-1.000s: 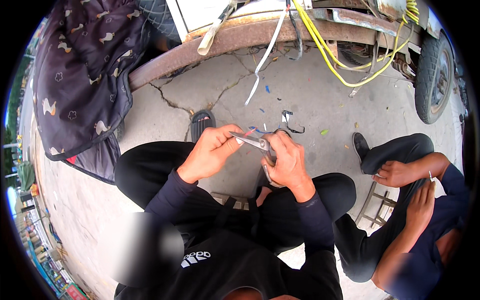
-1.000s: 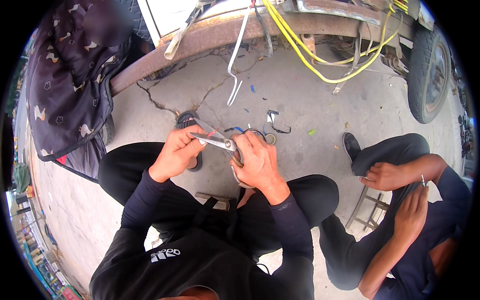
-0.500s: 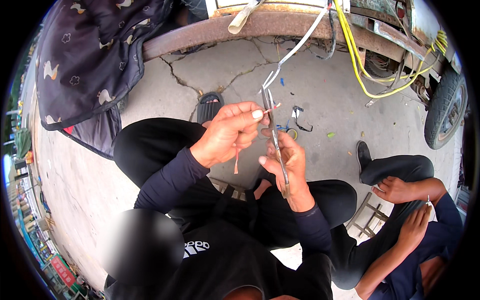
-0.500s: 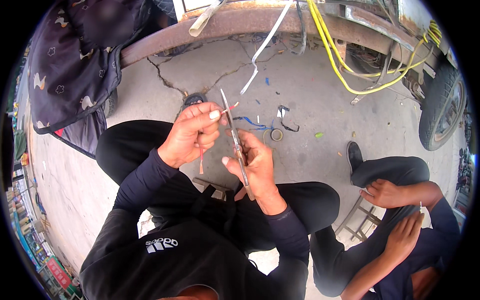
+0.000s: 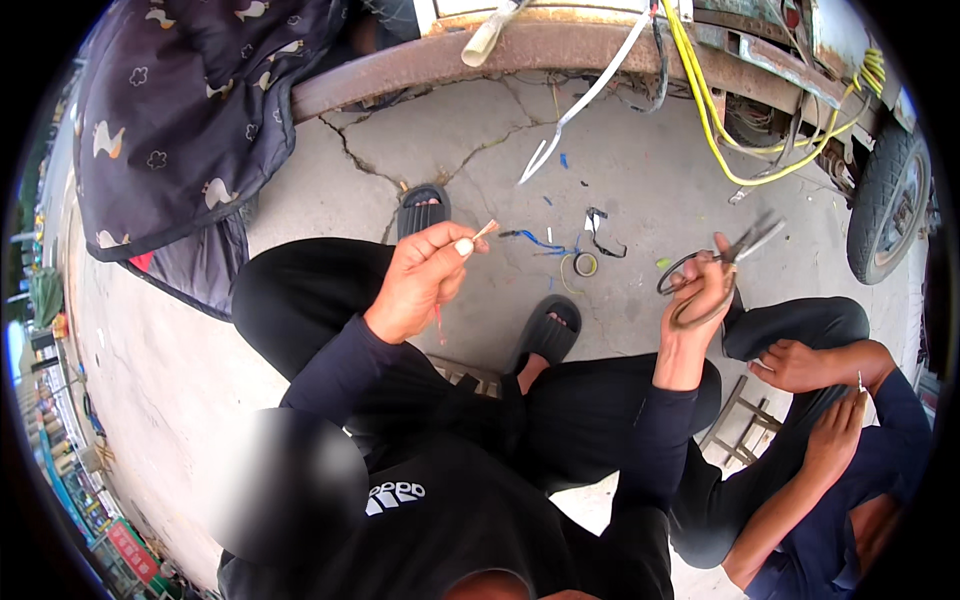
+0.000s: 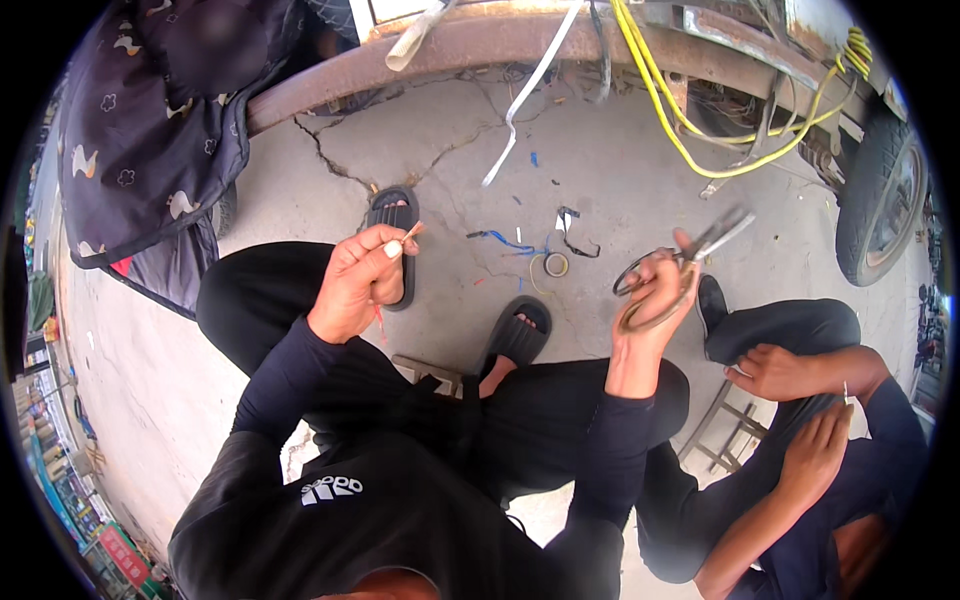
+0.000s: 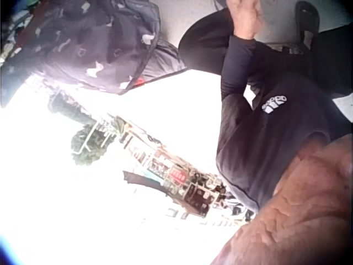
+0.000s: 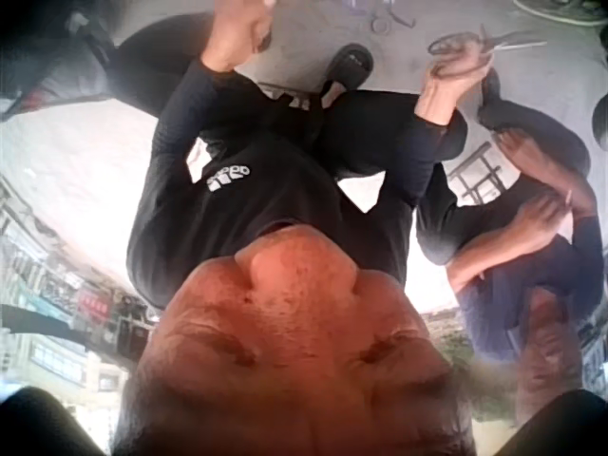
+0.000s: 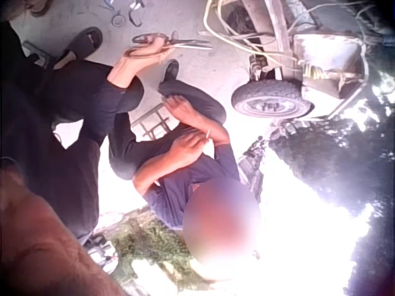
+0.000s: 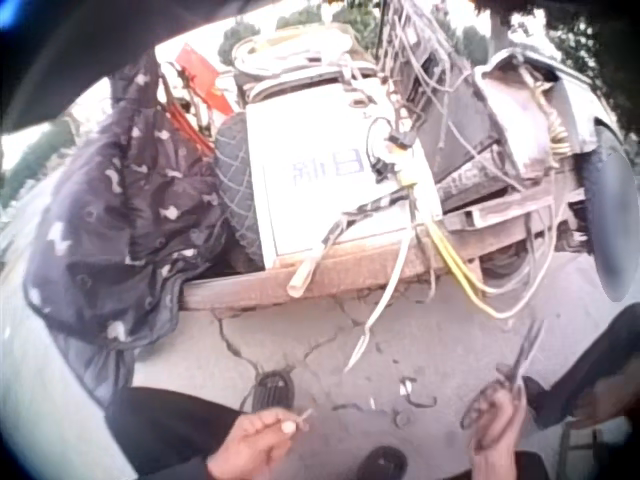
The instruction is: The person sits on the ground and uses pliers to strip insulation from several colored wires. They twist the exposed strands together and wrap the connections with electrical tape.
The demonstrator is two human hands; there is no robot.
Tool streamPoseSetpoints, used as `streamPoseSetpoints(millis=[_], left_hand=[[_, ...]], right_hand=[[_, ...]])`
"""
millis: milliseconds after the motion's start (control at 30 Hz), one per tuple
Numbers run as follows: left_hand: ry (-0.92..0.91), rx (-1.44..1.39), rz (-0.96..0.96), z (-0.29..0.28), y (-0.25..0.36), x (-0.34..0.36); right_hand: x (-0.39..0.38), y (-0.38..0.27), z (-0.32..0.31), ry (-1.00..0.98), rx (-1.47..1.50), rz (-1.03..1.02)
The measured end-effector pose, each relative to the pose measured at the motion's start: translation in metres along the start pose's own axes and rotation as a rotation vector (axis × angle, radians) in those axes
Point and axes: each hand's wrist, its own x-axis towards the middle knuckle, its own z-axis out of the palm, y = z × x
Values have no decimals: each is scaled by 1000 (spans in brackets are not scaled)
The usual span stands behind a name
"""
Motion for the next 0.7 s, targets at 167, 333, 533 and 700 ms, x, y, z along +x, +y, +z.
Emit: streamPoseSetpoints(millis=[167, 333, 533, 700], left_hand=[[-13, -122, 58, 6, -2, 0], [12, -142, 72, 11, 8, -20], [22, -38, 48, -10, 7, -38], [73, 114, 105, -19, 1, -44]], right_hand=[[-79, 126, 16, -339, -535, 302], [-125, 219, 20, -440, -1372, 232], [-181, 291, 13, -704, -1593, 486], [-158, 290, 25, -827, -1438, 227]])
